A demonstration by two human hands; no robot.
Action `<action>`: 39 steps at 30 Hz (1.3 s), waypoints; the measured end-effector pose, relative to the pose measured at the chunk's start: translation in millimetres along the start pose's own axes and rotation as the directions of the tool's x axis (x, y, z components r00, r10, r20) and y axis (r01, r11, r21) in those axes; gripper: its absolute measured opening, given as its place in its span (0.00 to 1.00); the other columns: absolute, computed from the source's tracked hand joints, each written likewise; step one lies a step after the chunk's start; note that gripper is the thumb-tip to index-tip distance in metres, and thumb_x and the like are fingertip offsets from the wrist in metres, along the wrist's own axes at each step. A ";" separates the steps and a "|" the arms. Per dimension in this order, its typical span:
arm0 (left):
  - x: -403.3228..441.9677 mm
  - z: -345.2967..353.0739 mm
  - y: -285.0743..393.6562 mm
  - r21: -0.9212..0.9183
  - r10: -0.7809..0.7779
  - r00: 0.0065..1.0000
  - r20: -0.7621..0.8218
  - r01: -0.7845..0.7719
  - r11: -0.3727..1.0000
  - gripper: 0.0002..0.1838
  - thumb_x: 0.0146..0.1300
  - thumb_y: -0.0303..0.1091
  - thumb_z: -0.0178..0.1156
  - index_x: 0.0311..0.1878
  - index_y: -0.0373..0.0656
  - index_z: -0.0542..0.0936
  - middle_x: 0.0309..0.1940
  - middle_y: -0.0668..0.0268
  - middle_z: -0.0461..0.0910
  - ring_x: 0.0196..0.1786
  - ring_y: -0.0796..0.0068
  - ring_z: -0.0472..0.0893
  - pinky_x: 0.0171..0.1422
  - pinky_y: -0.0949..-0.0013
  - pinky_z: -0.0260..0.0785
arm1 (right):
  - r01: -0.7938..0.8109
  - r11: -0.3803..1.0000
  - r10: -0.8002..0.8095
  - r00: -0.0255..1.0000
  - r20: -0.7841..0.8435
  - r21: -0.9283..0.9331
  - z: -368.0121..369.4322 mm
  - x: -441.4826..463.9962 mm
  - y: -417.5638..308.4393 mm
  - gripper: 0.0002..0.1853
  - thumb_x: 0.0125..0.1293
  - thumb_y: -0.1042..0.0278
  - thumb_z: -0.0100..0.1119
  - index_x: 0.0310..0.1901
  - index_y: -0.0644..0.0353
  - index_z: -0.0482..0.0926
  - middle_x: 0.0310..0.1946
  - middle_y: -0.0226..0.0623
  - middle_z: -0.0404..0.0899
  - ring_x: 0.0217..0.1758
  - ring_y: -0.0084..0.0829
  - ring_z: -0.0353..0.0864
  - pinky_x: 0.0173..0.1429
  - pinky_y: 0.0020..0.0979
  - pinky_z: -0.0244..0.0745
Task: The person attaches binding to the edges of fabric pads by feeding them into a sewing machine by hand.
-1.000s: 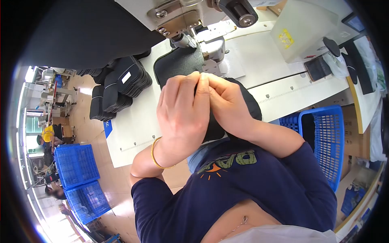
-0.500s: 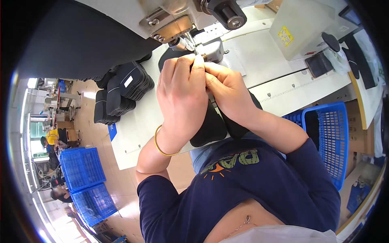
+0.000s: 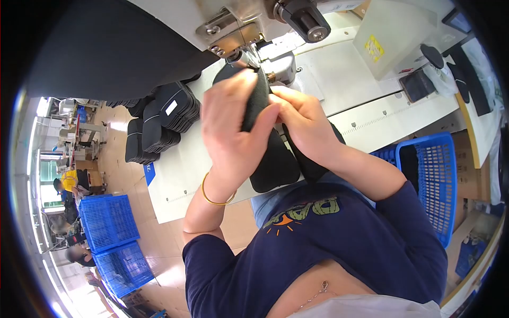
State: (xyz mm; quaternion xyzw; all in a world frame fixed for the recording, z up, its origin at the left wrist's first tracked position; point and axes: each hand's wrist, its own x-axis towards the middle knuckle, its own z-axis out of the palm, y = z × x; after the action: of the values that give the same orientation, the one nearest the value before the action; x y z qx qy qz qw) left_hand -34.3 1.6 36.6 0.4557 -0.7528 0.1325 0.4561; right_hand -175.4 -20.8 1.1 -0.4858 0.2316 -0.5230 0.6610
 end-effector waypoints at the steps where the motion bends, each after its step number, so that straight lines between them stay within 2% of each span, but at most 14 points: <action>1: -4.4 -1.6 -3.4 -0.058 -0.067 0.997 -0.049 0.064 0.996 0.19 0.62 0.24 0.62 0.57 0.34 0.79 0.49 0.60 0.81 0.52 0.65 0.78 0.56 0.61 0.72 | -0.011 0.991 0.009 1.000 -0.016 -0.132 -4.0 -3.2 -2.9 0.11 0.75 0.69 0.51 0.45 0.69 0.78 0.32 0.35 0.78 0.37 0.19 0.75 0.41 0.26 0.72; 3: -19.7 6.5 -18.7 -0.500 -0.540 0.838 -0.076 0.437 0.748 0.20 0.69 0.30 0.60 0.63 0.38 0.75 0.53 0.63 0.80 0.58 0.69 0.76 0.62 0.59 0.69 | -0.038 0.923 0.018 0.998 -0.055 -0.383 -21.9 -14.5 -11.9 0.12 0.75 0.67 0.52 0.48 0.68 0.79 0.35 0.39 0.80 0.39 0.21 0.78 0.43 0.27 0.74; 5: -31.3 4.6 -50.5 -0.785 -0.800 0.518 0.303 0.611 0.099 0.20 0.71 0.32 0.60 0.63 0.39 0.74 0.56 0.64 0.79 0.61 0.72 0.76 0.63 0.58 0.69 | 0.293 0.599 -0.314 0.942 0.118 -0.745 -51.9 -16.7 3.5 0.17 0.68 0.64 0.63 0.52 0.67 0.80 0.41 0.45 0.81 0.46 0.40 0.80 0.54 0.38 0.74; 6: -32.6 2.6 -67.6 -0.744 -0.695 0.403 0.595 0.603 -0.287 0.15 0.69 0.30 0.60 0.58 0.39 0.77 0.53 0.65 0.80 0.59 0.74 0.77 0.62 0.63 0.70 | 0.269 0.442 -0.312 0.941 0.134 -0.856 -63.1 -22.0 7.9 0.20 0.64 0.62 0.67 0.52 0.67 0.80 0.43 0.44 0.80 0.49 0.42 0.78 0.57 0.40 0.72; 10: 13.1 16.1 -74.8 -0.659 -0.604 0.520 0.604 0.752 -0.012 0.13 0.71 0.31 0.57 0.54 0.36 0.79 0.49 0.63 0.83 0.53 0.72 0.81 0.58 0.67 0.73 | 0.147 0.138 -0.199 0.973 0.118 -0.979 -86.0 -41.3 19.5 0.31 0.54 0.56 0.76 0.54 0.67 0.78 0.49 0.42 0.75 0.57 0.45 0.73 0.62 0.43 0.68; 14: 35.1 67.4 -149.2 -0.372 -0.483 0.845 0.230 0.535 0.758 0.17 0.72 0.34 0.55 0.60 0.36 0.79 0.52 0.52 0.83 0.54 0.60 0.81 0.58 0.63 0.73 | 0.113 0.128 -0.154 0.984 0.093 -0.985 -89.0 -45.8 30.8 0.33 0.51 0.57 0.78 0.55 0.68 0.76 0.49 0.42 0.75 0.56 0.45 0.73 0.60 0.43 0.68; 18: 26.2 71.1 -136.8 0.198 -0.401 0.870 0.287 0.356 0.913 0.22 0.66 0.35 0.62 0.61 0.36 0.76 0.48 0.45 0.79 0.48 0.46 0.79 0.56 0.56 0.72 | 0.098 0.170 -0.190 0.980 0.065 -0.981 -88.8 -47.4 36.2 0.30 0.48 0.61 0.79 0.51 0.66 0.77 0.48 0.42 0.76 0.54 0.44 0.74 0.57 0.42 0.68; 20: -7.9 44.7 -90.7 0.080 -0.292 0.945 0.149 0.283 0.956 0.27 0.64 0.36 0.63 0.63 0.31 0.72 0.58 0.44 0.75 0.61 0.40 0.73 0.66 0.50 0.65 | 0.119 0.198 -0.246 0.967 0.068 -0.973 -89.6 -47.4 38.7 0.27 0.48 0.64 0.78 0.48 0.64 0.77 0.47 0.42 0.76 0.53 0.44 0.74 0.56 0.42 0.68; 21: -28.7 27.1 -65.4 0.161 -0.527 0.782 0.333 0.504 0.849 0.37 0.64 0.41 0.65 0.69 0.30 0.64 0.63 0.40 0.68 0.66 0.40 0.67 0.70 0.48 0.61 | 0.133 0.213 -0.277 0.958 0.071 -0.968 -89.0 -48.8 39.8 0.25 0.48 0.65 0.78 0.47 0.63 0.77 0.46 0.41 0.76 0.52 0.44 0.74 0.56 0.42 0.67; 25: -108.3 -1.5 -15.5 0.181 -0.520 0.658 0.545 0.513 0.839 0.53 0.48 0.48 0.79 0.70 0.26 0.62 0.57 0.46 0.69 0.61 0.46 0.71 0.69 0.53 0.65 | 0.202 0.173 -0.393 0.912 0.120 -0.964 -91.3 -50.2 45.1 0.18 0.52 0.71 0.73 0.43 0.61 0.76 0.44 0.40 0.77 0.51 0.43 0.75 0.56 0.41 0.66; 31: -107.6 4.2 9.1 0.279 -0.365 0.884 0.293 0.286 0.917 0.41 0.49 0.32 0.78 0.64 0.35 0.67 0.58 0.47 0.70 0.62 0.46 0.73 0.67 0.56 0.68 | 0.307 0.247 -0.487 0.859 0.156 -0.919 -88.9 -44.6 34.9 0.09 0.60 0.80 0.65 0.40 0.61 0.77 0.42 0.39 0.81 0.45 0.43 0.79 0.51 0.40 0.71; 34: -113.4 7.2 7.3 -0.003 -0.449 0.831 0.328 0.477 0.879 0.36 0.51 0.25 0.76 0.63 0.36 0.68 0.55 0.50 0.75 0.58 0.48 0.78 0.64 0.60 0.72 | 0.388 0.385 -0.529 0.836 0.145 -0.837 -90.2 -43.9 17.7 0.06 0.66 0.80 0.62 0.43 0.65 0.77 0.40 0.43 0.83 0.37 0.43 0.84 0.42 0.36 0.78; 36: -83.9 -8.1 10.6 -0.384 -0.675 0.685 0.275 0.722 0.576 0.33 0.55 0.20 0.71 0.64 0.35 0.70 0.56 0.51 0.77 0.57 0.54 0.81 0.61 0.60 0.77 | 0.473 0.517 -0.639 0.768 0.045 -0.714 -84.2 -38.3 13.4 0.06 0.68 0.80 0.62 0.44 0.65 0.77 0.41 0.41 0.83 0.37 0.36 0.84 0.42 0.32 0.78; 39: -47.4 -41.8 5.3 -0.728 -0.694 0.355 0.626 0.586 -0.357 0.20 0.62 0.17 0.65 0.58 0.34 0.79 0.50 0.53 0.84 0.50 0.62 0.86 0.58 0.63 0.81 | 0.540 0.613 -0.603 0.792 0.099 -0.577 -63.7 -26.1 -9.4 0.05 0.71 0.81 0.57 0.46 0.63 0.78 0.39 0.36 0.83 0.37 0.23 0.82 0.42 0.22 0.76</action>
State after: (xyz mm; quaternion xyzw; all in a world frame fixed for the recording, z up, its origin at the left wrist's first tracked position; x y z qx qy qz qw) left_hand -6.9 57.0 22.4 0.4049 -0.2259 -0.6131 0.6397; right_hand -240.7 -22.2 -22.7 -0.6823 0.2460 -0.6346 0.2668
